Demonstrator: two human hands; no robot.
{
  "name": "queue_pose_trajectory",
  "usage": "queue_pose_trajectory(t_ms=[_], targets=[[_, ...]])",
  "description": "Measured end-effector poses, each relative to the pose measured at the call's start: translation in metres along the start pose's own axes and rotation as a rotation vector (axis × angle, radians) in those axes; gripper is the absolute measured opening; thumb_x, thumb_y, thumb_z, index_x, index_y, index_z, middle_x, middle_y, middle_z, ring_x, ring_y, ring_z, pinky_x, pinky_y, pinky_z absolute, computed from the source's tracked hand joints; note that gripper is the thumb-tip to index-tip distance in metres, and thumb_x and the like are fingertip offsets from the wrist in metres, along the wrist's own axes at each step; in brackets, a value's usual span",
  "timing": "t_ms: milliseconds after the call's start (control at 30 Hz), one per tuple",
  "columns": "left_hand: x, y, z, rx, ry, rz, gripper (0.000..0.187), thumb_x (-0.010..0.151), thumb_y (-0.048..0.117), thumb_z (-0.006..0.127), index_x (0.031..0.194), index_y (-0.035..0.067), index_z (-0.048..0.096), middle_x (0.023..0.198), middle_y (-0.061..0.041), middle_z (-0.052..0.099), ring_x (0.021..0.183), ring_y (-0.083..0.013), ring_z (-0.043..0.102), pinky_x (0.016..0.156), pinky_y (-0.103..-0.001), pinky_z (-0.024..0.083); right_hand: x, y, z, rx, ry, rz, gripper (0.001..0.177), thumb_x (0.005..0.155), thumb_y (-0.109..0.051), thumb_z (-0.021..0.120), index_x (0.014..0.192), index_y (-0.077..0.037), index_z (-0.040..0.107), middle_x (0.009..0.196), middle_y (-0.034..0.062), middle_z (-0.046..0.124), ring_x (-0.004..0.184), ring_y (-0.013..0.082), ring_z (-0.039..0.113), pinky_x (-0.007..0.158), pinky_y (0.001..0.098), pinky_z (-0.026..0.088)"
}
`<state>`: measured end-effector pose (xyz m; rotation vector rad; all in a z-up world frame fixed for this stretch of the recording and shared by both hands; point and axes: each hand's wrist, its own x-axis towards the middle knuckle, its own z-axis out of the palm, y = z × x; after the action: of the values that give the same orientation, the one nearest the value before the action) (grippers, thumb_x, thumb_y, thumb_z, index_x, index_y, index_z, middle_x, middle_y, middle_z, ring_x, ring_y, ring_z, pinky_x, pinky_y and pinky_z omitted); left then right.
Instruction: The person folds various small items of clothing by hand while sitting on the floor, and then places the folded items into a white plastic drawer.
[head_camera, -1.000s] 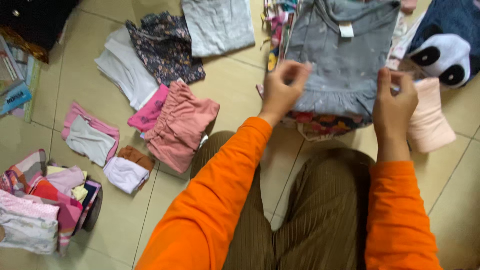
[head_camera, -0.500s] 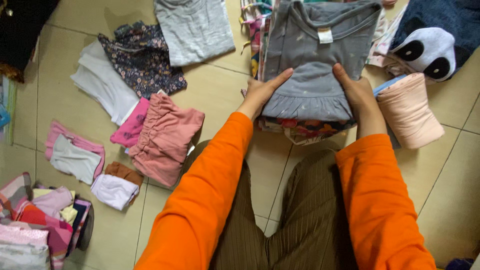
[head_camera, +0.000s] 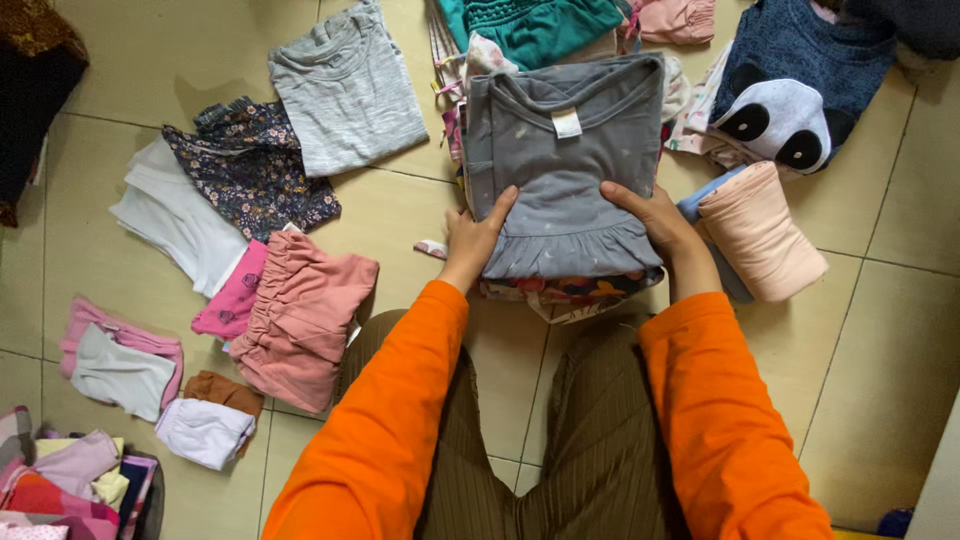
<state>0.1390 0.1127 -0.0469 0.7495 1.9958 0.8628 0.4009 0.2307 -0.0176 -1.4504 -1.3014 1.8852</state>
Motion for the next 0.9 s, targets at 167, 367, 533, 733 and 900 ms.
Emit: queue_pose_trajectory(t_ms=[167, 367, 533, 733, 900], targets=[[0.014, -0.013, -0.014, -0.504, -0.208, -0.061, 0.095, 0.08, 0.069, 0.071, 0.139, -0.005, 0.058, 0.144, -0.024, 0.056, 0.129, -0.0331, 0.056, 0.109, -0.04, 0.043, -0.023, -0.03, 0.02, -0.035, -0.015, 0.016, 0.097, 0.074, -0.045, 0.079, 0.154, -0.008, 0.037, 0.142, 0.0096, 0.057, 0.124, 0.0234, 0.056, 0.097, 0.0358, 0.049], [0.015, -0.005, -0.046, -0.92, -0.599, -0.396, 0.072, 0.08, 0.057, 0.073, 0.129, 0.005, 0.066, 0.126, -0.014, 0.071, 0.107, -0.027, 0.071, 0.093, -0.042, 0.057, -0.033, -0.041, 0.039, -0.013, -0.067, -0.199, 0.085, 0.08, -0.034, 0.084, 0.15, -0.002, 0.048, 0.144, 0.0098, 0.061, 0.13, 0.0208, 0.056, 0.109, 0.0311, 0.042], [-0.013, 0.011, -0.057, -0.828, -0.502, -0.383, 0.059, 0.082, 0.046, 0.077, 0.125, 0.005, 0.071, 0.117, -0.009, 0.076, 0.1, -0.0225, 0.073, 0.09, -0.038, 0.058, -0.064, -0.071, 0.038, -0.129, -0.004, -0.246, 0.077, 0.078, -0.027, 0.086, 0.143, -0.001, 0.053, 0.135, 0.007, 0.065, 0.121, 0.0184, 0.06, 0.103, 0.0315, 0.047], [-0.035, 0.111, -0.072, -0.746, -0.609, -0.294, 0.062, 0.084, 0.042, 0.075, 0.126, -0.002, 0.067, 0.114, -0.015, 0.075, 0.097, -0.027, 0.074, 0.089, -0.04, 0.059, -0.115, -0.124, 0.009, 0.126, 0.058, -0.348, 0.079, 0.077, -0.022, 0.087, 0.143, 0.0, 0.051, 0.133, 0.0088, 0.066, 0.12, 0.0196, 0.061, 0.104, 0.0335, 0.049], [-0.081, 0.269, -0.085, -0.464, -0.556, 0.154, 0.064, 0.081, 0.032, 0.074, 0.137, 0.006, 0.058, 0.123, -0.005, 0.072, 0.111, -0.0181, 0.068, 0.097, -0.029, 0.051, -0.173, -0.197, -0.032, 0.222, 0.261, -0.427, 0.084, 0.075, -0.017, 0.089, 0.145, -0.002, 0.047, 0.136, 0.0088, 0.063, 0.124, 0.0203, 0.06, 0.106, 0.0343, 0.048]])
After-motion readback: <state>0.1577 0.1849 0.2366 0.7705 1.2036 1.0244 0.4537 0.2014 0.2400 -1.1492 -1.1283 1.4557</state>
